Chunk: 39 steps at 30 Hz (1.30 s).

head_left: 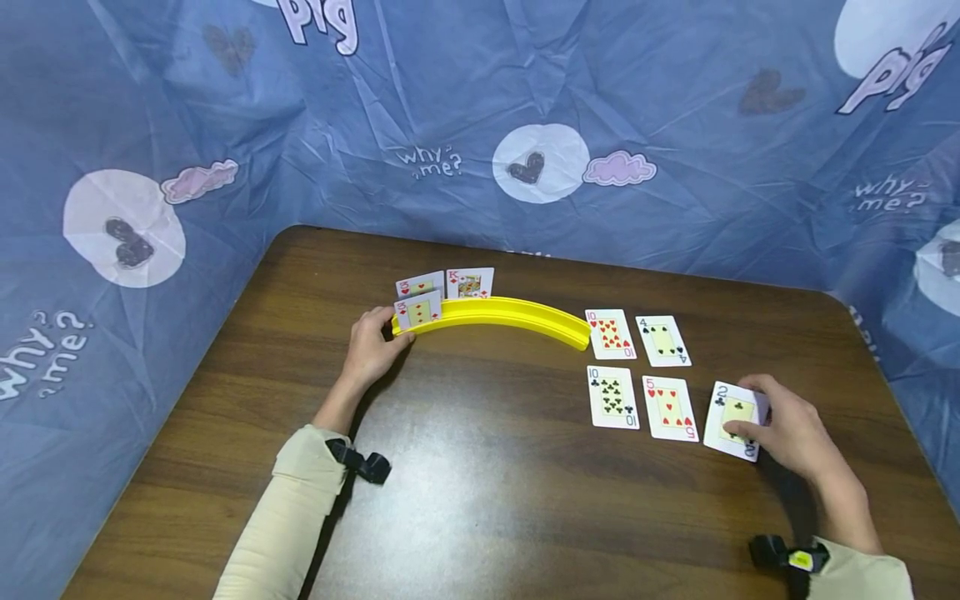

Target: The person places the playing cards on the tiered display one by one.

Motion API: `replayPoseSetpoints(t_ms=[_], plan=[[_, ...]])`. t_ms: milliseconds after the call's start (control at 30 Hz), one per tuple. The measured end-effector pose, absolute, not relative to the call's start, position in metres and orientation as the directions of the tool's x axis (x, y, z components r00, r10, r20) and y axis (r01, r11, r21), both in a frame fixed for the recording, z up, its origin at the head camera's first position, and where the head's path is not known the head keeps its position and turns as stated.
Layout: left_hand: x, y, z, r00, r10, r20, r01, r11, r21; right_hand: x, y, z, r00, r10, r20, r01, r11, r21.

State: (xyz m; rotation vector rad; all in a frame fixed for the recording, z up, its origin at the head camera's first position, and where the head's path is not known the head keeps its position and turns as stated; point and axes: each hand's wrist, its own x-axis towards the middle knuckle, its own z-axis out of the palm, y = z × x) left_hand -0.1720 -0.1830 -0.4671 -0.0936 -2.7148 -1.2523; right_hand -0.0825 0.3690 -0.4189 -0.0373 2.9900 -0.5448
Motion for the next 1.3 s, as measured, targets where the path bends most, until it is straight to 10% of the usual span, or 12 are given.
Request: replayPoseSetpoints(t_ms=[1300], plan=[[-0.172,-0.183,-0.466,-0.988,-0.008,0.156,0.115,0.645,0.756,-0.098,0.357,-0.359,-0.95,-0.002,0.313,-0.188,0.804,-0.564]])
